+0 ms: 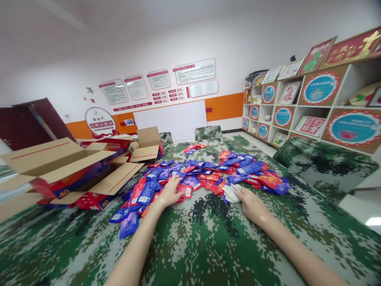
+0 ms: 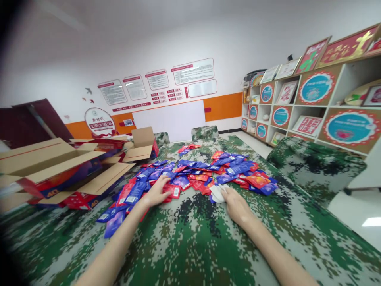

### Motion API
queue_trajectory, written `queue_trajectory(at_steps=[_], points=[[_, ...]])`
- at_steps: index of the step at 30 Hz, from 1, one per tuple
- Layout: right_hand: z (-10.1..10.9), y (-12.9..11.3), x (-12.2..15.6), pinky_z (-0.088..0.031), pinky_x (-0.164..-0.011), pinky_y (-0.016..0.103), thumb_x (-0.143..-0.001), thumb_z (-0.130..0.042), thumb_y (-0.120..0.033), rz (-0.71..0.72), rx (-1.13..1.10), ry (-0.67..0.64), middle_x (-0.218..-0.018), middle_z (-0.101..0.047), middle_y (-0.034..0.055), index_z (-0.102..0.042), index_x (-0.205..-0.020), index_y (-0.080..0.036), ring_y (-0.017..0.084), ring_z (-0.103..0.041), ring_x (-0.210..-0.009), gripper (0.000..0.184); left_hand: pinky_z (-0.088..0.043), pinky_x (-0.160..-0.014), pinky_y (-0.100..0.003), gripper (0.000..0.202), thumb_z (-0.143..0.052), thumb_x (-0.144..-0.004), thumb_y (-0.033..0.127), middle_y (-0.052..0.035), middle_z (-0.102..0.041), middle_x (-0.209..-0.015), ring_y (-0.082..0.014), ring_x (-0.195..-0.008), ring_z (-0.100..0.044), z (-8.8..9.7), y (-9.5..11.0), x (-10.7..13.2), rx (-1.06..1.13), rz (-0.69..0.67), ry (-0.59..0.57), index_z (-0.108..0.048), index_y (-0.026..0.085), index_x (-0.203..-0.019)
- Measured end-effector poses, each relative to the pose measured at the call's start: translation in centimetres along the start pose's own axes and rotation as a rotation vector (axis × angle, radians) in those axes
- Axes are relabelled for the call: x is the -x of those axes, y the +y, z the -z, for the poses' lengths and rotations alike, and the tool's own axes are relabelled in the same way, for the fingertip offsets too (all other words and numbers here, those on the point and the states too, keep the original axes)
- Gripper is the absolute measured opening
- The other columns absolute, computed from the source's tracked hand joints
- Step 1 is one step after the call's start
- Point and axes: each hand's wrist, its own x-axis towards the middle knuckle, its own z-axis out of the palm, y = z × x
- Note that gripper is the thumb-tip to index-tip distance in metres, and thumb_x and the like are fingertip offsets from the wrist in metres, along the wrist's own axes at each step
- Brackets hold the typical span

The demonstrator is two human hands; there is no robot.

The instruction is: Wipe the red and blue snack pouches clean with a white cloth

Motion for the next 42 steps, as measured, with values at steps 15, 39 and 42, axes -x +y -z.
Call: queue_trajectory(at_steps=[15,39,42], points=[[-0.8,-0.8,0.9,-0.035,-0.099,0.036,-0.077,-0.034,-0.005,-0.044,0.063,0.053,-0.124,-0.054,0.0136,-0.053,-0.124,-0.014,0.022,-0.047,-0.115,0.052,-0.039,-0.087,-0.031,0.026,-0.043,-0.086,0.017,-0.0061,-0.061,-0.101,-0.0217,-0.098,-0.055,-2.2,4.3,3.8,-0.081,-0.010,0.027,-0.061,0.023,-0.104],[1.2,-2.2,0.7,-0.037,-0.097,0.033,-0.076,-0.036,-0.003,-0.103,0.060,-0.002,-0.125,-0.055,0.0115,-0.055,-0.124,-0.015,0.021,-0.050,-0.112,0.053,-0.031,-0.101,-0.042,0.040,-0.048,-0.083,0.022,-0.0118,-0.046,-0.126,-0.0260,-0.122,-0.038,-6.6,6.9,5.3,0.100,0.096,0.163,-0.049,0.016,-0.123],[2.9,-2.4,-0.2,-0.039,-0.097,0.036,-0.070,-0.036,0.000,-0.118,0.013,0.081,-0.124,-0.056,0.0100,-0.055,-0.124,-0.016,0.021,-0.051,-0.112,0.059,-0.028,-0.105,-0.038,0.034,-0.041,-0.088,0.019,-0.0063,-0.043,-0.133,-0.0218,-0.127,-0.034,-4.3,6.8,7.3,0.127,-0.210,0.010,-0.053,0.022,-0.119]])
